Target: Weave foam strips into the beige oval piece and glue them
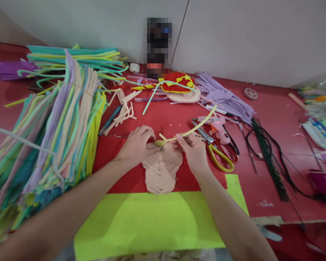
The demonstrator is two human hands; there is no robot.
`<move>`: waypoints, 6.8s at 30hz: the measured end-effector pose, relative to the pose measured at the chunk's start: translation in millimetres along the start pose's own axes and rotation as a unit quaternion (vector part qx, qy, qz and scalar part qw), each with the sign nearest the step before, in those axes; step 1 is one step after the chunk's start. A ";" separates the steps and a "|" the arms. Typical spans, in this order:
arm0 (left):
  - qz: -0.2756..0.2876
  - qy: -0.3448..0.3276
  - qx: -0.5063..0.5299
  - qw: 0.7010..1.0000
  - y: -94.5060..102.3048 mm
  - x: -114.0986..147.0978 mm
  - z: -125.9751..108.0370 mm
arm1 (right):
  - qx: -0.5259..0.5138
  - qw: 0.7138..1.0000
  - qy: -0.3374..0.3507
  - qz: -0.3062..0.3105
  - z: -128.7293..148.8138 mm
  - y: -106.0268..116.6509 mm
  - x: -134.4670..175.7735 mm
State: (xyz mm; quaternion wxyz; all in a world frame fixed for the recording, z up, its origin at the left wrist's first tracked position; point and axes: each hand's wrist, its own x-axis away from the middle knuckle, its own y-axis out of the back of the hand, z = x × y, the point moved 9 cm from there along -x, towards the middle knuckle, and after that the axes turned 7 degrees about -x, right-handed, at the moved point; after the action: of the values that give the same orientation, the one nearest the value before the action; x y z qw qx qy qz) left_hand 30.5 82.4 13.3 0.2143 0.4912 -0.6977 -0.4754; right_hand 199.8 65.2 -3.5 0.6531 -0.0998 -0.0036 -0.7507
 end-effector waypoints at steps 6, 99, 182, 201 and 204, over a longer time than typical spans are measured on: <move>-0.012 0.005 0.008 1.000 0.0 0.7 3.7 | 0.014 1.000 -0.008 0.003 -1.8 -2.7 1.2; 0.094 0.204 0.370 0.902 -9.8 3.9 19.6 | 0.099 0.991 0.094 0.007 8.0 -3.7 2.9; -0.008 0.034 0.068 0.997 -0.8 -1.0 4.7 | 0.452 0.765 0.321 -0.327 100.2 123.2 1.7; 0.025 0.056 0.060 0.996 -2.2 -0.4 3.5 | 0.499 0.844 0.191 -0.044 73.9 70.5 -9.3; 0.024 0.052 0.065 0.996 -2.0 -0.2 3.2 | 0.523 0.843 0.126 0.019 65.2 69.3 -6.1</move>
State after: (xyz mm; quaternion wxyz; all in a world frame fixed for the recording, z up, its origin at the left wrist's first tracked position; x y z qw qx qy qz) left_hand 29.0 83.8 10.2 0.2294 0.5113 -0.7267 -0.3974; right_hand 278.0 69.9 50.8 0.6172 0.3513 -0.3114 -0.6314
